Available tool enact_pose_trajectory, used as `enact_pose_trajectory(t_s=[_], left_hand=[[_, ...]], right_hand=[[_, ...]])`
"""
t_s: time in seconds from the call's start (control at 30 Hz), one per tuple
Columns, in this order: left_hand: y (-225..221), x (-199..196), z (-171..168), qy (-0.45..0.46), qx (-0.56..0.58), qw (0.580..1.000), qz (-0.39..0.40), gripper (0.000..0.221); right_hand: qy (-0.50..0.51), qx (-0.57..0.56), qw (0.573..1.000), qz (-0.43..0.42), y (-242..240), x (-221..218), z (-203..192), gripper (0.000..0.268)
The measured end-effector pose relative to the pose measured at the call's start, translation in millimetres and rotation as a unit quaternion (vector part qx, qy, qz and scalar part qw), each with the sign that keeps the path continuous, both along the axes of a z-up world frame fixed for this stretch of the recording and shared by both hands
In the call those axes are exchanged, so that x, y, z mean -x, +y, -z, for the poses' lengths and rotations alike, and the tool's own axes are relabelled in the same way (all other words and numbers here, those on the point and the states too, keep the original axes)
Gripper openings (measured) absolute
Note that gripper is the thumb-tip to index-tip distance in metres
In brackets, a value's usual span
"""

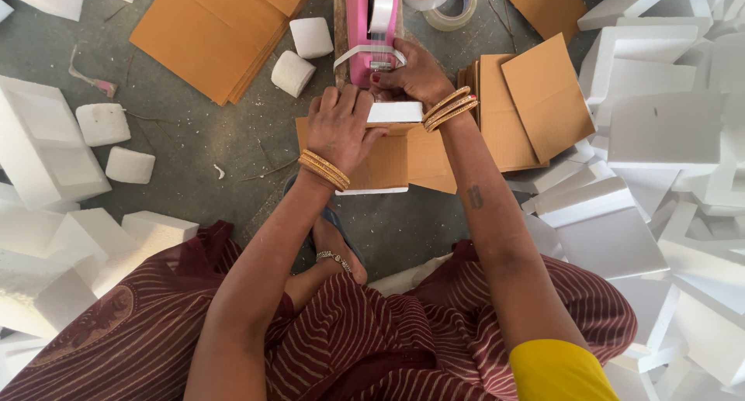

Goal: The person assembles a cardboard box and places a white foam insert inside it by hand, using a pink tape dispenser to secure the packaging.

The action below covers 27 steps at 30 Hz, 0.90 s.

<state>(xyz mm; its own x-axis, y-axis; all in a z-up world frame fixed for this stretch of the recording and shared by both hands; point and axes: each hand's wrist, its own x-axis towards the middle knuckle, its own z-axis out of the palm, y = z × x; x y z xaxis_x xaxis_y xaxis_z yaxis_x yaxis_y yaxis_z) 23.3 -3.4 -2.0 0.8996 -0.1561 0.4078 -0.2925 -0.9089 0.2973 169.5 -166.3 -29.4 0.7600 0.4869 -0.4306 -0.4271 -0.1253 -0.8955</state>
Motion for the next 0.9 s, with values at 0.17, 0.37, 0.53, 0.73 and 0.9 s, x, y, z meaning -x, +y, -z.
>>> enact_pose_trajectory(t_s=[0.17, 0.37, 0.53, 0.73, 0.9], left_hand=[[-0.5, -4.1, 4.1, 0.01, -0.004, 1.0, 0.0, 0.059], [-6.2, -7.6, 17.1, -0.038, -0.03, 0.998, -0.035, 0.065], [-8.3, -7.3, 19.9, 0.002, -0.013, 0.999, -0.041, 0.067], [-5.2, 8.5, 18.1, -0.051, 0.006, 0.998, -0.022, 0.065], [-5.1, 36.0, 13.9, -0.093, 0.037, 0.995, -0.003, 0.058]], right_hand=[[0.01, -0.016, 1.0, -0.007, -2.5, -9.7, 16.4, 0.066], [-0.145, 0.072, 0.982, -0.094, -10.9, -36.2, 51.4, 0.056], [-0.141, 0.162, 0.973, -0.084, -12.9, -59.2, 88.1, 0.081], [-0.199, 0.135, 0.967, -0.08, -10.1, -41.0, 74.5, 0.076], [-0.212, 0.182, 0.958, -0.066, -13.4, 2.1, 48.2, 0.067]])
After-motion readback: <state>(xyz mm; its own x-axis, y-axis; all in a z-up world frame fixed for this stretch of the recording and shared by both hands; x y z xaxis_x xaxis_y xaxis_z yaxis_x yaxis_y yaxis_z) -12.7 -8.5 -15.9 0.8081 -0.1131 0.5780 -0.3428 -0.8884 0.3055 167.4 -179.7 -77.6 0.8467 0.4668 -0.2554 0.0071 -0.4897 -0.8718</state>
